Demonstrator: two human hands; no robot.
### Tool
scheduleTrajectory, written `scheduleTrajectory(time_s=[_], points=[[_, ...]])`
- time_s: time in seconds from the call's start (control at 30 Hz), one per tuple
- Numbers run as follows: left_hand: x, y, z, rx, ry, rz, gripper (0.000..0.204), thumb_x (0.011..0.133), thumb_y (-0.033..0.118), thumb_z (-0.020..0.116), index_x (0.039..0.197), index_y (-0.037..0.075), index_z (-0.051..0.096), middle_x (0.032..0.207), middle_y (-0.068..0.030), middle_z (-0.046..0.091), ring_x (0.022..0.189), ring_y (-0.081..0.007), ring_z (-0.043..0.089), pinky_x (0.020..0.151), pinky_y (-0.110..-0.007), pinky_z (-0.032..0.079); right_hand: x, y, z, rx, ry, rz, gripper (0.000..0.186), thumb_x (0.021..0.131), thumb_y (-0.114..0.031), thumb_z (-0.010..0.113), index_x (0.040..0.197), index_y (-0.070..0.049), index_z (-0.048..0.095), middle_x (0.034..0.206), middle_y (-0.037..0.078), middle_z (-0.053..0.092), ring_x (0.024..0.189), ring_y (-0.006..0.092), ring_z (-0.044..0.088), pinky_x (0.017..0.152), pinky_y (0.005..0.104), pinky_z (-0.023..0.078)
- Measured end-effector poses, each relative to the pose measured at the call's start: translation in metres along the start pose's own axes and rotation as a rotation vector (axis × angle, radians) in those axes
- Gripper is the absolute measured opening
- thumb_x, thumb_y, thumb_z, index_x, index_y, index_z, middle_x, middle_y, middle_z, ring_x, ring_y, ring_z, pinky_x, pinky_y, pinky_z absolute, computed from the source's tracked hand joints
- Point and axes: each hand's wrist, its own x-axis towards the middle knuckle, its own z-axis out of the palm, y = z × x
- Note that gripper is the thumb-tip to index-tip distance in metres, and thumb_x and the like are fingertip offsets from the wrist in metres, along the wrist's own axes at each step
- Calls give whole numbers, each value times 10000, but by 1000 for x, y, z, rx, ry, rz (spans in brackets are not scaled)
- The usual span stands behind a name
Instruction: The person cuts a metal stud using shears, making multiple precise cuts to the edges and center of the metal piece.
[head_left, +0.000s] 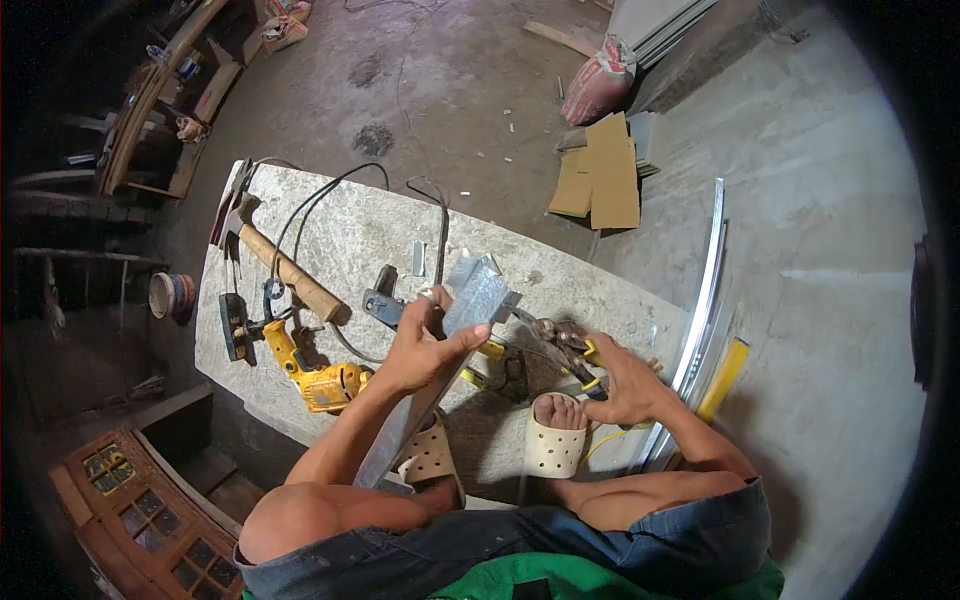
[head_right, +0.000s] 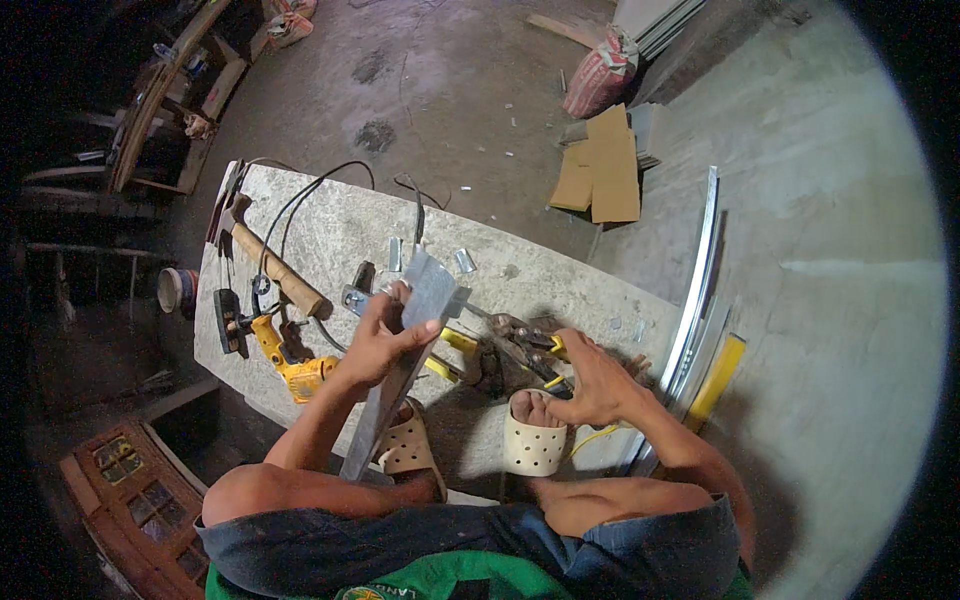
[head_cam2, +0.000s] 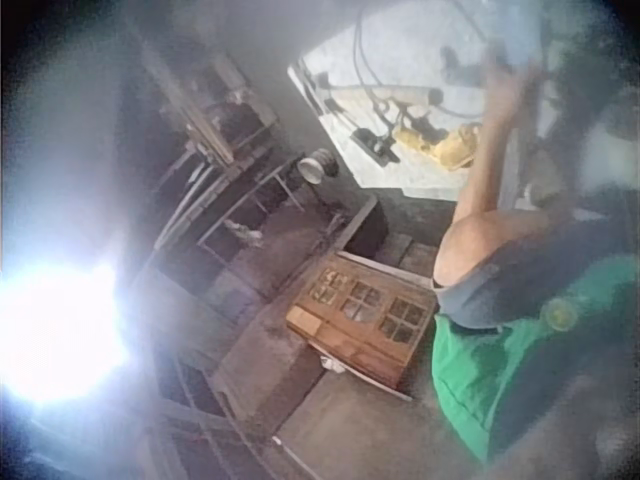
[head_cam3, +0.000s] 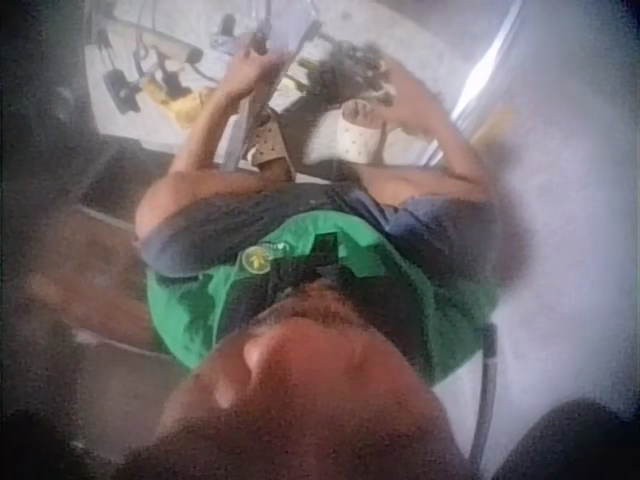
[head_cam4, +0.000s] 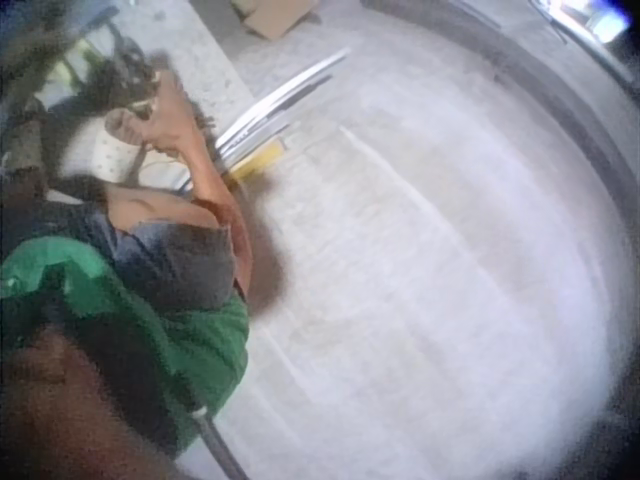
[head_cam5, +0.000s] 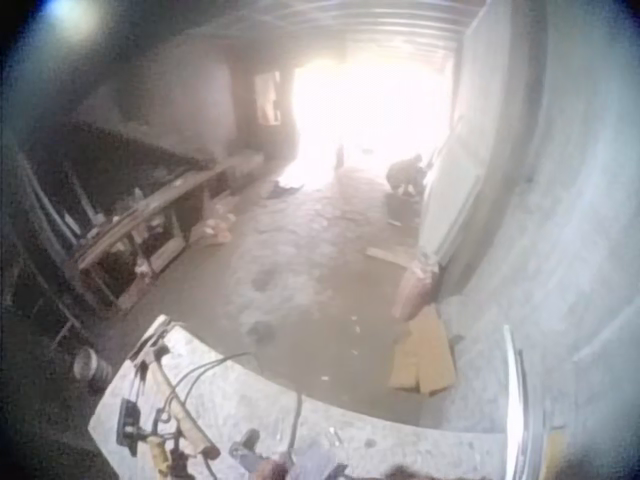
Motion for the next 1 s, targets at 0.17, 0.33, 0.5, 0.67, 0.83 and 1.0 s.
scheduleTrajectory(time_s=[0.17,0.33,0.5,0.67,0.83,1.0], points=[[-3,2,25,159,331,209,455,752,278,825,865,-18,498,741,-91,579,668,-146,541,600,-296,447,-7,-4,-9,-18,-25,106,727,648,-325,738,1172,73,428,1073,290,546,1045,403,549,923,423,432],[-5,-3,32,338,458,228,419,762,240,818,866,-15,502,670,-86,610,596,-135,560,540,-283,447,-22,-55,-26,-25,-65,295,611,657,-270,714,1118,51,475,920,260,578,881,334,597,780,408,470],[-4,-8,30,444,410,219,456,761,249,816,923,-35,498,684,-127,600,590,-197,577,555,-310,464,-29,-44,-26,-121,-77,327,566,668,-271,705,1059,73,483,842,255,595,819,322,620,717,400,488],[-24,-41,21,763,237,502,661,750,232,805,1200,-88,440,948,-266,552,831,-364,594,667,-425,497,-13,-28,-31,17,-53,395,583,652,-303,709,1041,85,517,851,265,620,840,328,636,741,408,498],[-47,-53,5,906,194,196,719,818,50,695,1444,53,340,1026,-222,505,850,-321,556,691,-397,482,-3,2,15,174,3,200,525,651,-385,725,937,41,614,821,201,654,793,256,627,735,369,496],[-5,-28,-27,204,-12,133,354,879,-7,592,1232,7,572,859,-54,653,714,-117,599,645,-254,489,13,16,79,802,-30,-59,427,717,-248,703,1052,-21,567,949,140,593,879,222,566,799,350,459]])
